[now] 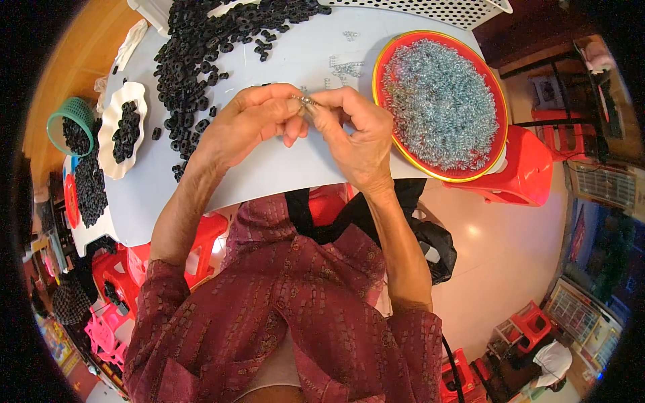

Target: Manually inserting small metal pins into black plastic circular components.

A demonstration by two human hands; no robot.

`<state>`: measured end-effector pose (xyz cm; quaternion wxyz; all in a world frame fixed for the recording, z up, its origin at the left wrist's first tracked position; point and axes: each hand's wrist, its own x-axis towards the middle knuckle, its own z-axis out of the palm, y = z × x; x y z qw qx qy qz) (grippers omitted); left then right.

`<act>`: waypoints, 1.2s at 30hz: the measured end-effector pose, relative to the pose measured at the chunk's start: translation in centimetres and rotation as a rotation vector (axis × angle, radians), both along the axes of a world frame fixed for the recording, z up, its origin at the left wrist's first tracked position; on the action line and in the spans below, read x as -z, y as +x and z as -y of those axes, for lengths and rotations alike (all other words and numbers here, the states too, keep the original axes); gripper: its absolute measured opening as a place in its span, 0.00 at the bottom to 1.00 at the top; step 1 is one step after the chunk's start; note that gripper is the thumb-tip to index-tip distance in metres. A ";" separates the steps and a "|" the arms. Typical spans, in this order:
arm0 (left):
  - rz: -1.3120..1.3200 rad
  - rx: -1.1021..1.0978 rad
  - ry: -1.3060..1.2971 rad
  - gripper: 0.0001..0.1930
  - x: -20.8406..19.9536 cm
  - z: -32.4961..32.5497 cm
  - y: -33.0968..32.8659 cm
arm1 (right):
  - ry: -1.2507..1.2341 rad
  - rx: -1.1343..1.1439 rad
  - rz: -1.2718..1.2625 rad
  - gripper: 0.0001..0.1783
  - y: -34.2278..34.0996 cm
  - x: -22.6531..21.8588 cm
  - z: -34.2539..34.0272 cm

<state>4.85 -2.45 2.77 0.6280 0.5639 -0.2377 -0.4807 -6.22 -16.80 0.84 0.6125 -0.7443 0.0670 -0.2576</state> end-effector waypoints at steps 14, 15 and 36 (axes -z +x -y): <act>0.488 -0.159 -0.012 0.07 0.5 0.5 -1.0 | -0.031 -0.008 -0.063 0.10 0.2 0.3 0.1; 0.522 -0.169 -0.009 0.07 0.6 0.5 -1.1 | -0.054 -0.015 -0.074 0.10 0.2 0.4 0.1; 0.431 -0.040 0.044 0.09 0.2 0.1 -0.3 | -0.018 0.031 -0.033 0.04 -0.1 0.2 -0.1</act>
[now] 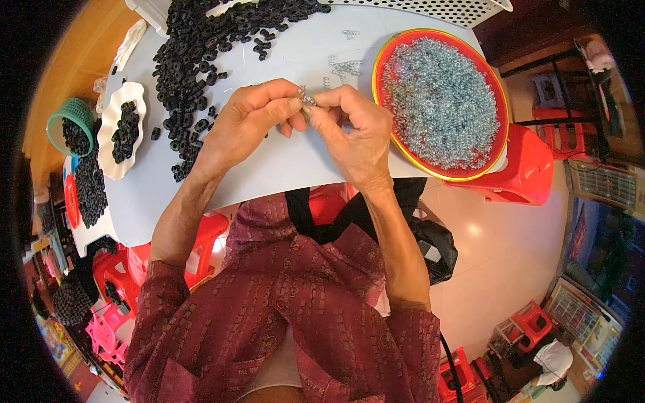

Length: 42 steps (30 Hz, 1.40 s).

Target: Manually inserting small metal pins into black plastic circular components.

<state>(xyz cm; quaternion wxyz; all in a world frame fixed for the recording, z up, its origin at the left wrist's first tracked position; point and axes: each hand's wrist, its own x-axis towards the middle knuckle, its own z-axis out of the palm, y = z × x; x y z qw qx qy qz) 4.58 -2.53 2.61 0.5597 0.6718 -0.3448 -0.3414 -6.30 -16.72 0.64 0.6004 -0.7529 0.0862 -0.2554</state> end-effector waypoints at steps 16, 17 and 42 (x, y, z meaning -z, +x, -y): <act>0.328 -0.155 -0.057 0.08 -0.2 0.5 -1.1 | -0.017 -0.018 0.006 0.06 0.4 0.7 0.1; 0.328 -0.155 -0.057 0.08 -0.1 0.5 -1.1 | -0.009 -0.004 0.030 0.05 0.5 0.9 0.1; 0.490 -0.206 -0.064 0.07 -0.3 0.6 -1.7 | 0.047 -0.054 0.022 0.04 0.5 0.7 0.3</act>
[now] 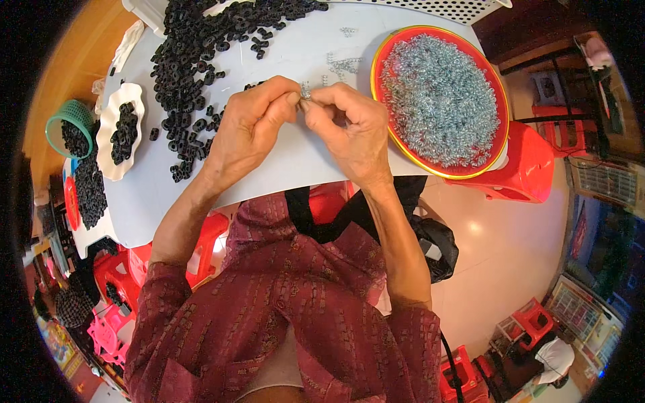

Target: Manually inserting small metal pins into black plastic circular components.

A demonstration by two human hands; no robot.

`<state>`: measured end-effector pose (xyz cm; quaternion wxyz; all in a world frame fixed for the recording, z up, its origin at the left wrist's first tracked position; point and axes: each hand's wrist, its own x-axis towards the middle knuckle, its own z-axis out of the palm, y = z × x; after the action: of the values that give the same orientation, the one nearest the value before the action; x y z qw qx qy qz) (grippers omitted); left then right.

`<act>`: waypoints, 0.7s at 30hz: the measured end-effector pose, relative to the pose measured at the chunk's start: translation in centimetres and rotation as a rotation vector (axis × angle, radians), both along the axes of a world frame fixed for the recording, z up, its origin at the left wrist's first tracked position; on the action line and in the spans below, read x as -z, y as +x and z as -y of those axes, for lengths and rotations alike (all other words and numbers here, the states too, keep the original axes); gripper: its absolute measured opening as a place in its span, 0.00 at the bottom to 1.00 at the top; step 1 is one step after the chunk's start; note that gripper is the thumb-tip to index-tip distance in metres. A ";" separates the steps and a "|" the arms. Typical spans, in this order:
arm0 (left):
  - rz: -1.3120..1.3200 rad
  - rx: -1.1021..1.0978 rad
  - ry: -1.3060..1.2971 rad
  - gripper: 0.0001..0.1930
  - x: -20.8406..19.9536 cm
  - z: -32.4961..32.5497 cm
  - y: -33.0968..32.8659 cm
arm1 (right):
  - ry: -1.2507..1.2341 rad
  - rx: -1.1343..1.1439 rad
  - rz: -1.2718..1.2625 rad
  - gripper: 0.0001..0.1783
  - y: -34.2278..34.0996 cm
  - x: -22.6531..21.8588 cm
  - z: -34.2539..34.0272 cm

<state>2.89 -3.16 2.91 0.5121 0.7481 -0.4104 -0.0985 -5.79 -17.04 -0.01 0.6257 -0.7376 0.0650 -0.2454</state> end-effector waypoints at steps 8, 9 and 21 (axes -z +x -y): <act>-0.529 0.236 0.124 0.14 -0.2 -0.8 1.5 | 0.030 -0.032 -0.020 0.07 -0.2 -0.3 0.2; -0.586 0.246 0.094 0.15 -0.2 -0.7 1.5 | 0.048 -0.048 -0.018 0.07 -0.2 -0.3 0.2; -0.518 0.121 -0.021 0.14 0.3 -0.5 1.6 | -0.037 0.053 -0.062 0.04 -0.2 -0.4 -0.1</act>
<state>4.46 -2.62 2.66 0.6009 0.6667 -0.3104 -0.3131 -5.96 -16.98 0.36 0.6030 -0.7543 0.0993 -0.2399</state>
